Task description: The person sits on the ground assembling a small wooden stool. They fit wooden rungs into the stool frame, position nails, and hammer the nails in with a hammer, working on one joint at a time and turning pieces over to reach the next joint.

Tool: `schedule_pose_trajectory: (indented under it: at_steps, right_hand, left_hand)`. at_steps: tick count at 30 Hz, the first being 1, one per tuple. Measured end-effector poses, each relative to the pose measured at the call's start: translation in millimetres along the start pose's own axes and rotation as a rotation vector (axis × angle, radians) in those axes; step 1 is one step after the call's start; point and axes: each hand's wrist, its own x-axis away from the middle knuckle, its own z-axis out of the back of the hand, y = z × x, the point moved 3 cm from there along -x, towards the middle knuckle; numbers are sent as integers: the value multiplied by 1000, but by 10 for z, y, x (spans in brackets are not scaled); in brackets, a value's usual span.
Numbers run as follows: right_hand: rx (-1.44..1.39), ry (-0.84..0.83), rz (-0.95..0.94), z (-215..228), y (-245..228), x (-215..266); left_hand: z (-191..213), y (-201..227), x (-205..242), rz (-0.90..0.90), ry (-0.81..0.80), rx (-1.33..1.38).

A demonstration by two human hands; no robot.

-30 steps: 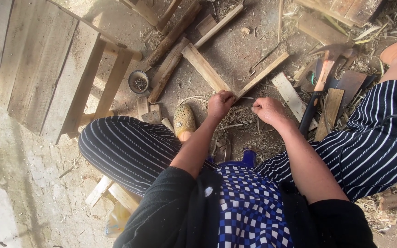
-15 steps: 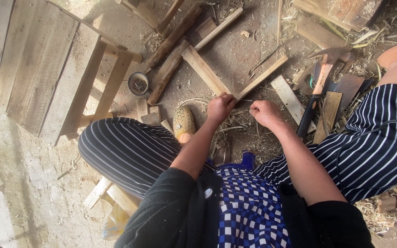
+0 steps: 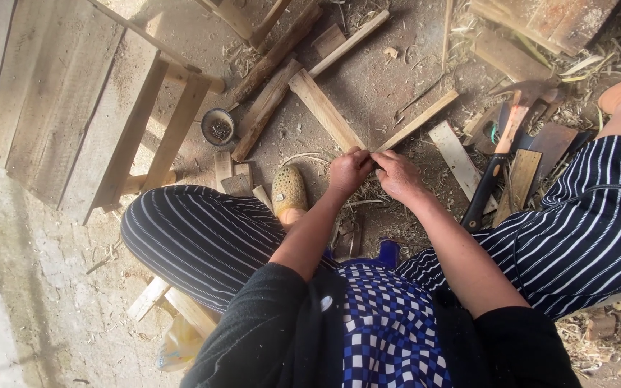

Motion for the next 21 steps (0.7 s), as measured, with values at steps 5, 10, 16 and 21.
schedule_pose_trajectory:
  at_steps: [5, 10, 16, 21]
  right_hand:
    - [75, 0, 6, -94, 96, -47]
    - [74, -9, 20, -77, 93, -34]
    - [73, -16, 18, -35, 43, 1]
    - [48, -28, -10, -14, 6, 23]
  left_hand:
    - [64, 39, 12, -1, 8, 14]
    - [57, 31, 18, -25, 6, 46]
    - [34, 15, 11, 6, 3, 46]
    - [-1, -14, 7, 19, -18, 51]
